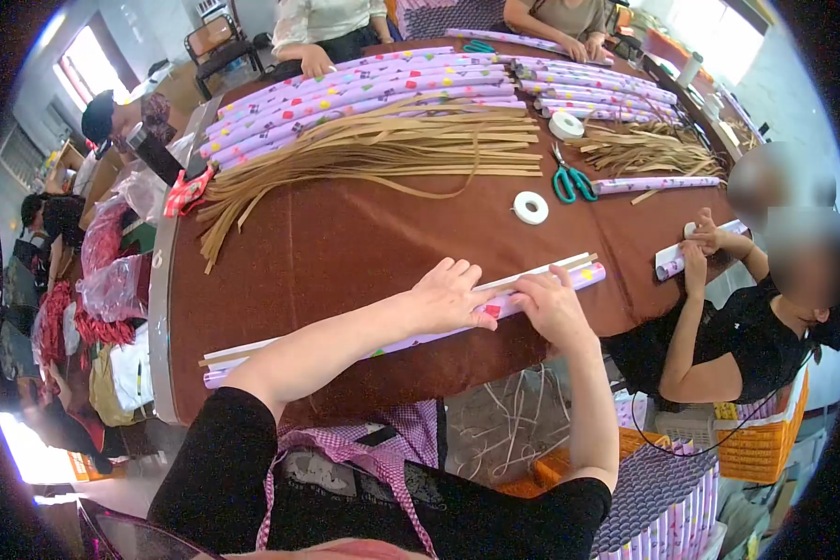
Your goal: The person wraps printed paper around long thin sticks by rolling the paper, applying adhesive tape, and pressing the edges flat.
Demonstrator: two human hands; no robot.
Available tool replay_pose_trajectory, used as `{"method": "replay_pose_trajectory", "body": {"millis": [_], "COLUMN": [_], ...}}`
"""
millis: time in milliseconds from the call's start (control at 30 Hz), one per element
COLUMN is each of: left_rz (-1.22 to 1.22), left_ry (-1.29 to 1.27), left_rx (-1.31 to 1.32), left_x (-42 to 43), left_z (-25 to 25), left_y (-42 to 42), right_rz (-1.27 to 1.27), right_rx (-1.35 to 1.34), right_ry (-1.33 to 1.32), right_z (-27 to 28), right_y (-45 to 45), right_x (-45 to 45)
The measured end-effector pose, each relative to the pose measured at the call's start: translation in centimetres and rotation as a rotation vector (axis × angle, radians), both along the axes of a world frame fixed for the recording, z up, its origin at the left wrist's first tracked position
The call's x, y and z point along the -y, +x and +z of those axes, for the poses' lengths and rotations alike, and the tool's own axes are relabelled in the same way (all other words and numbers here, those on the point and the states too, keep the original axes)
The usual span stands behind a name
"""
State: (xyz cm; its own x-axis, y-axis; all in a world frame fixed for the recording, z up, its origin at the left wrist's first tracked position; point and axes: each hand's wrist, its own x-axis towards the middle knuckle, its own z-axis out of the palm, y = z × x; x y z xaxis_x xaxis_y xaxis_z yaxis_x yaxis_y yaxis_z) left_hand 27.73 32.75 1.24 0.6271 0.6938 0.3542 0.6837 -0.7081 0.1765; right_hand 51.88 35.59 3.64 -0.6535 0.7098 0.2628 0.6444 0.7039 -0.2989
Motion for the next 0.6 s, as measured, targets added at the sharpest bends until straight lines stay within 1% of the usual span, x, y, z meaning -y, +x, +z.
{"method": "replay_pose_trajectory", "body": {"millis": [100, 167, 333, 400, 600], "left_rz": [-0.011, -0.016, -0.015, -0.017, -0.019], "left_ry": [-0.032, -0.042, -0.052, -0.056, -0.079], "left_rx": [-0.048, -0.05, -0.055, -0.051, -0.064], "left_x": [-0.1, -0.1, -0.1, -0.1, -0.1], "left_z": [0.0, 0.0, 0.0, -0.1, 0.1], "left_y": [-0.1, -0.1, -0.1, -0.1, -0.1], "right_rz": [-0.047, -0.109, -0.158, -0.197, -0.253], "right_rx": [-0.003, 0.006, 0.023, -0.026, -0.061], "right_ry": [-0.012, -0.013, -0.017, -0.026, -0.023], "right_z": [0.2, 0.3, 0.3, -0.1, -0.9], "right_y": [1.0, 1.8, 3.9, 4.8, 6.8], "right_x": [-0.7, -1.0, -2.6, -3.3, -4.8]}}
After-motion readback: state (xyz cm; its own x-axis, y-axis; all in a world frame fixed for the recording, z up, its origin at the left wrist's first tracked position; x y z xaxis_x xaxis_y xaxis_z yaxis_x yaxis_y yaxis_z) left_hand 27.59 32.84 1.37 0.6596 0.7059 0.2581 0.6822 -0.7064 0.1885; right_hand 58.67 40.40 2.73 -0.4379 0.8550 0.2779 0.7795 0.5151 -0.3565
